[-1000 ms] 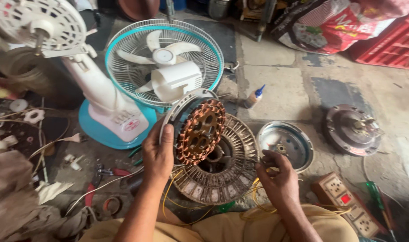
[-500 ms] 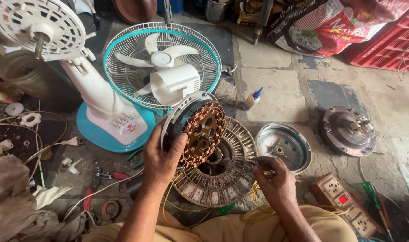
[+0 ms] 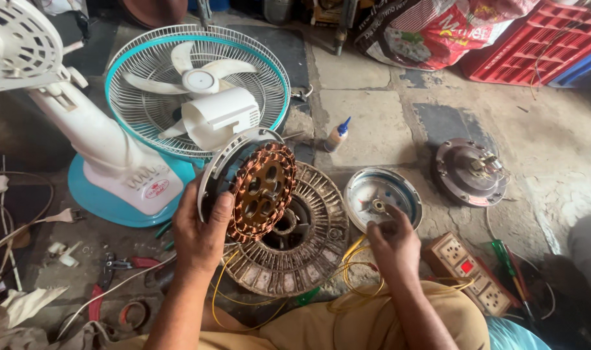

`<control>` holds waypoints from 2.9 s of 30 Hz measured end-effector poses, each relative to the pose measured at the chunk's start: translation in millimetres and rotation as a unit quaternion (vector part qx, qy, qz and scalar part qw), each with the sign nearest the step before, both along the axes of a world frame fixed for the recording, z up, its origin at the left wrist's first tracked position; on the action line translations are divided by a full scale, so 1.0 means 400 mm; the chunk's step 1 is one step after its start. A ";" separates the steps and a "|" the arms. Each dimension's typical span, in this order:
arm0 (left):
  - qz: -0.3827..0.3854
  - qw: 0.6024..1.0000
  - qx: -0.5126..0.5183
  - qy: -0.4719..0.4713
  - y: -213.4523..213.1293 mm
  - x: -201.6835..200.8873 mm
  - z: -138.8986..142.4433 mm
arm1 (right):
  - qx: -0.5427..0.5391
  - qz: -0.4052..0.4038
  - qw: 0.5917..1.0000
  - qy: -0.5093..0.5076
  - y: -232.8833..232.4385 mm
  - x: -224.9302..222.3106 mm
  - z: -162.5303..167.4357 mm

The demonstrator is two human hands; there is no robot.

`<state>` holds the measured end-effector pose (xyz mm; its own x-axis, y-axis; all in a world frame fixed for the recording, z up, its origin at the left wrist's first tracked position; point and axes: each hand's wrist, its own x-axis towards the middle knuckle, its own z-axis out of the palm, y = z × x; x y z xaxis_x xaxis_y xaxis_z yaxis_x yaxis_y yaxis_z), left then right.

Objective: The person disassembles a fan motor by removing screws from the end cap with a screwdriver, then separates the stator and rotor halves. The person inspects the internal windings and shaft, then reassembles the motor by aligning and pressing the end cap back onto the stator.

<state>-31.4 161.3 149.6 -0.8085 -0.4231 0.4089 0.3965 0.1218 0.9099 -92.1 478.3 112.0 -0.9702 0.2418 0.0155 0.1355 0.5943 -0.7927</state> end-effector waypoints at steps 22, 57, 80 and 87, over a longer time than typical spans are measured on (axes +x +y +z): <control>0.040 0.998 -0.021 -0.040 0.006 0.000 0.007 | -0.017 0.010 0.998 -0.063 -0.021 0.007 0.008; -0.154 0.940 0.304 0.023 0.125 0.069 0.082 | -0.639 0.033 0.750 -0.168 -0.119 0.025 0.233; -0.131 0.914 0.360 -0.135 0.034 0.007 -0.016 | -0.560 0.078 0.806 -0.174 -0.239 0.048 0.168; -0.128 0.909 0.351 -0.184 0.037 0.008 -0.005 | -0.573 0.113 0.805 -0.109 -0.222 0.067 0.162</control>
